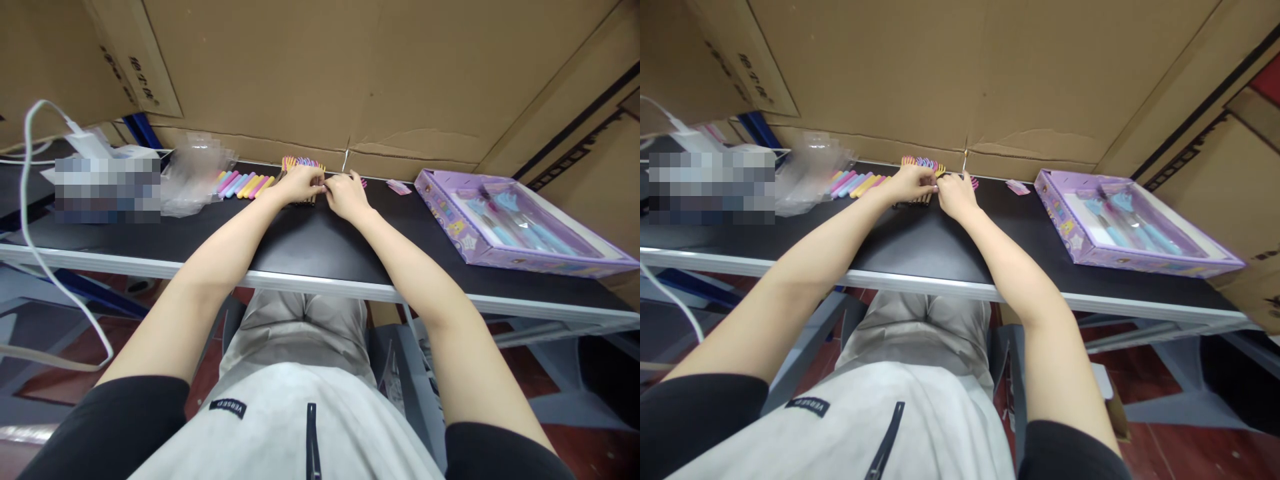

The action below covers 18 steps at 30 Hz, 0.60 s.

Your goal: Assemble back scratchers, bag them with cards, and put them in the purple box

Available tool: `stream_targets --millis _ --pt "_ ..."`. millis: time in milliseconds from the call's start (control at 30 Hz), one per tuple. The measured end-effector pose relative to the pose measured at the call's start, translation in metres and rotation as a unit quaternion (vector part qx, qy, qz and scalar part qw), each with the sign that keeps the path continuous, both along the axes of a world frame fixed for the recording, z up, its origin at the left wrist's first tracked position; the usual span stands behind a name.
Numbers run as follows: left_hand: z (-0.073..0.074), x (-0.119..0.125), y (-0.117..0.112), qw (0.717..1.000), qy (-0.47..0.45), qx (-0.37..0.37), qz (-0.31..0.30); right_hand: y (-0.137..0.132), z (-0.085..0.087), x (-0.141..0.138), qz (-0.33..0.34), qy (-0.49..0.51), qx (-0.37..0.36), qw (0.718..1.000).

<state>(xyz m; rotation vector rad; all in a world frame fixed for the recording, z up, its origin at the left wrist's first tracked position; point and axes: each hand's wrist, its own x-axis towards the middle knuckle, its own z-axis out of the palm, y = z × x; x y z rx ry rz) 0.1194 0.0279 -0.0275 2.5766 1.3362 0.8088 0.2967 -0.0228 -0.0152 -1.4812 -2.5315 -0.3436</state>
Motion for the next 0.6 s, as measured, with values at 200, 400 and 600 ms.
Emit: stream_targets --millis 200,400,600 --pt "0.017 -0.001 -0.009 0.998 0.043 -0.012 0.041 -0.002 0.004 0.001 -0.032 -0.019 -0.033 0.999" --pt "0.058 -0.058 -0.013 0.964 0.020 -0.044 0.262 0.002 0.000 0.004 -0.062 -0.018 -0.034 0.997" --pt "0.040 -0.123 -0.019 0.906 0.024 -0.087 0.414 0.001 -0.001 0.001 -0.052 -0.017 -0.041 0.998"
